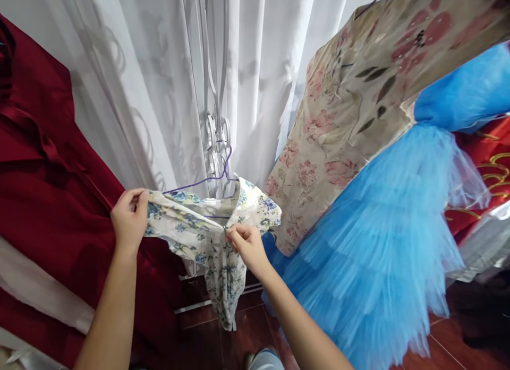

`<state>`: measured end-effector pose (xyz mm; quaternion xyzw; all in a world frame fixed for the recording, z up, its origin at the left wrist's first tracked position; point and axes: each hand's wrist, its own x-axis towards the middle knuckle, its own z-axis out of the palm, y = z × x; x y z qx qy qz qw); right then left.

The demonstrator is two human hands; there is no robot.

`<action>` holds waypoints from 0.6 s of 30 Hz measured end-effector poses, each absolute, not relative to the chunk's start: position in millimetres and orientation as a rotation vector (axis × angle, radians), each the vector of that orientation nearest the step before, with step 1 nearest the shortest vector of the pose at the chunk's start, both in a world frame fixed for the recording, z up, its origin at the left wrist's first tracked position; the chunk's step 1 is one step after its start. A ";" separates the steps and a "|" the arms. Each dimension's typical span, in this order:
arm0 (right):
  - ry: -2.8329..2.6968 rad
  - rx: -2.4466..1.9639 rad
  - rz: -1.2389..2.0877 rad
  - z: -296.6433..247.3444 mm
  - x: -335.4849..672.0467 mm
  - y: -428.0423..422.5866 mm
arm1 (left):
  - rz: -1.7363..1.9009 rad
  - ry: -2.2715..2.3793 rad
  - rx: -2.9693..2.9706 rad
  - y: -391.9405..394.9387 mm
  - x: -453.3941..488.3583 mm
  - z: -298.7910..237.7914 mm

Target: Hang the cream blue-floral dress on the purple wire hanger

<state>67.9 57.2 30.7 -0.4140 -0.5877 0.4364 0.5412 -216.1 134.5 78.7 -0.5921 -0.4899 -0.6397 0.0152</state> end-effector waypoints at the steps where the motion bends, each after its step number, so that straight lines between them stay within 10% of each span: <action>1: -1.422 -0.981 1.043 28.0 66.9 56.4 | -2.071 -1.580 -1.785 137.3 -225.2 61.1; 11: -1.617 -1.046 0.649 -13.2 91.7 43.5 | -2.018 -1.729 -2.533 71.6 -127.1 -20.1; 18: -1.475 -0.820 1.439 0.5 100.5 23.0 | -1.930 -1.677 -3.286 55.6 -69.8 10.6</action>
